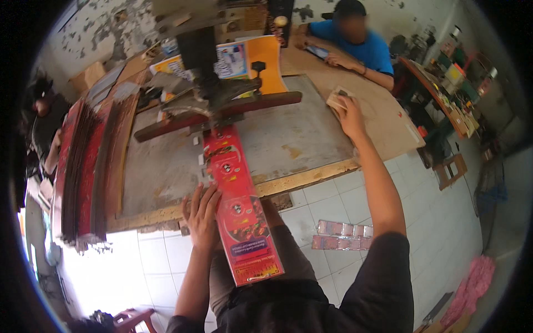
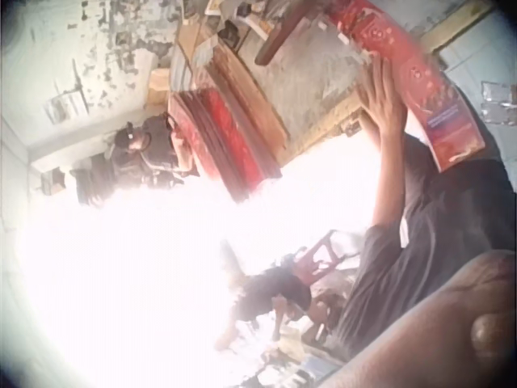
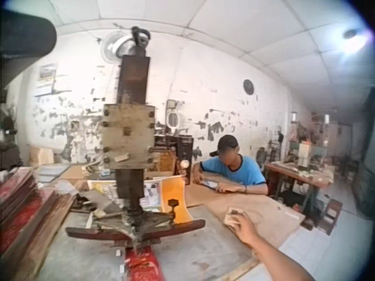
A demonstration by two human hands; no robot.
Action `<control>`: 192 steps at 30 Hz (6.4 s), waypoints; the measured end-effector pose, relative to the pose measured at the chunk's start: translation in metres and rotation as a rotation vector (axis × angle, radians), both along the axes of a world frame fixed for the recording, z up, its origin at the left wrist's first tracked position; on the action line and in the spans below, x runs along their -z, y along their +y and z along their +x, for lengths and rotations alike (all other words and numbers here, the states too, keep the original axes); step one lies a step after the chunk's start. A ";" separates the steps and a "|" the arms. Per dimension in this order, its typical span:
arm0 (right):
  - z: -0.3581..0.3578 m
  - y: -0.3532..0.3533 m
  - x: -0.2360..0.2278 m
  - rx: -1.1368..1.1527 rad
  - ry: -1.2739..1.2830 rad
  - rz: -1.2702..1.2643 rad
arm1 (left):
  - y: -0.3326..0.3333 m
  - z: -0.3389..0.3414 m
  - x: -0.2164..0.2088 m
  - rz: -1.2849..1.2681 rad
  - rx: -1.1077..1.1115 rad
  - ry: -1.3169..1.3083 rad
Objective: The person places long red packaging strips onto a jig, aligns them, and uses a wooden block to press white stickers onto the packaging material.
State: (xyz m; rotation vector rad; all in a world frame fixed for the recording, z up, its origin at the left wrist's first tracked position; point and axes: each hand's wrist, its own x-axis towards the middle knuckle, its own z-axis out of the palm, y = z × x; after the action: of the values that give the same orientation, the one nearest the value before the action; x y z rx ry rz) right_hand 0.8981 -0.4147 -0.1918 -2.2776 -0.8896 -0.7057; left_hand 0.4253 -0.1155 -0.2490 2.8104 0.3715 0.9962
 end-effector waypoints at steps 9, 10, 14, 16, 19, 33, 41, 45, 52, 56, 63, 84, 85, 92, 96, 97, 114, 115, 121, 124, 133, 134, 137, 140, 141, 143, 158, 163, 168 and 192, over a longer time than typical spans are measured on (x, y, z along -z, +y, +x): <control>-0.284 0.010 -0.056 -0.618 0.356 0.035 | -0.008 0.004 0.007 -0.011 -0.024 -0.119; -0.299 0.018 -0.058 -0.665 0.298 -0.021 | -0.007 0.004 0.008 -0.005 -0.020 -0.120; -0.332 0.062 -0.059 -0.768 0.336 -0.121 | -0.003 0.001 0.009 0.021 -0.041 -0.114; -0.329 0.091 -0.055 -0.816 0.318 -0.075 | -0.002 0.001 0.008 0.036 -0.048 -0.111; -0.307 0.129 -0.043 -0.834 0.290 -0.058 | -0.006 0.004 0.006 -0.050 -0.022 -0.151; -0.265 0.198 -0.042 -0.691 -0.011 -0.177 | -0.008 0.002 0.005 -0.014 -0.036 -0.142; -0.251 0.221 -0.046 -0.681 0.098 -0.344 | -0.007 0.002 -0.001 -0.013 -0.027 -0.128; -0.250 0.220 -0.045 -0.691 0.125 -0.344 | -0.005 0.004 0.002 -0.001 -0.024 -0.150; -0.275 0.200 -0.050 -0.713 0.029 -0.198 | -0.005 0.002 0.004 -0.017 -0.027 -0.139; -0.270 0.194 -0.035 -0.683 0.013 -0.213 | -0.005 0.004 0.004 -0.002 -0.026 -0.143; -0.252 0.203 -0.033 -0.725 0.116 -0.161 | -0.004 0.004 0.004 0.003 -0.041 -0.124; -0.243 0.209 -0.020 -0.648 -0.064 -0.083 | -0.005 0.002 0.008 0.014 -0.059 -0.090; -0.243 0.209 -0.021 -0.640 -0.070 -0.085 | -0.005 0.003 0.007 0.009 -0.059 -0.091; -0.243 0.207 -0.018 -0.632 -0.078 -0.084 | -0.005 -0.003 0.000 -0.030 -0.024 -0.045; -0.243 0.200 -0.025 -0.667 -0.016 -0.025 | 0.008 -0.017 -0.030 -0.156 0.140 0.131; -0.240 0.196 -0.029 -0.683 0.007 0.008 | 0.015 -0.021 -0.046 -0.183 0.198 0.157; -0.154 0.180 -0.010 -0.744 0.118 -0.238 | 0.159 0.087 -0.074 -0.101 0.369 0.230; -0.155 0.180 -0.011 -0.748 0.122 -0.239 | 0.156 0.087 -0.078 -0.124 0.377 0.226; -0.152 0.180 -0.011 -0.776 0.145 -0.279 | 0.154 0.091 -0.074 -0.089 0.389 0.219; -0.151 0.182 -0.011 -0.793 0.138 -0.268 | 0.154 0.091 -0.078 -0.076 0.398 0.216; -0.151 0.184 -0.011 -0.778 0.166 -0.277 | 0.153 0.089 -0.079 -0.046 0.385 0.213; -0.153 0.184 -0.011 -0.767 0.178 -0.278 | 0.152 0.088 -0.079 -0.037 0.375 0.209; -0.156 0.183 -0.015 -0.761 0.197 -0.273 | 0.151 0.089 -0.080 -0.026 0.385 0.211; -0.155 0.181 -0.014 -0.739 0.168 -0.291 | 0.153 0.089 -0.080 -0.049 0.402 0.235; -0.155 0.182 -0.014 -0.742 0.168 -0.290 | 0.153 0.089 -0.079 -0.047 0.402 0.231; -0.155 0.183 -0.015 -0.746 0.166 -0.293 | 0.154 0.088 -0.076 -0.046 0.402 0.222; -0.159 0.185 -0.017 -0.731 0.175 -0.302 | 0.157 0.087 -0.068 -0.018 0.392 0.200; -0.160 0.183 -0.018 -0.719 0.118 -0.310 | 0.154 0.084 -0.071 -0.011 0.439 0.123; -0.171 0.171 -0.017 -0.660 0.170 -0.155 | 0.138 0.068 -0.081 -0.107 0.449 0.130; -0.219 0.025 -0.020 -0.422 0.306 0.054 | 0.053 -0.117 0.023 -0.148 -0.197 -0.063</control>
State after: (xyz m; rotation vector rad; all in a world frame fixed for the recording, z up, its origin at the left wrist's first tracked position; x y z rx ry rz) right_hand 0.6786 -0.3893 -0.1716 -1.9842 -1.1306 -0.1867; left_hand 0.3079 -0.0623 -0.2717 2.6422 0.6952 1.0448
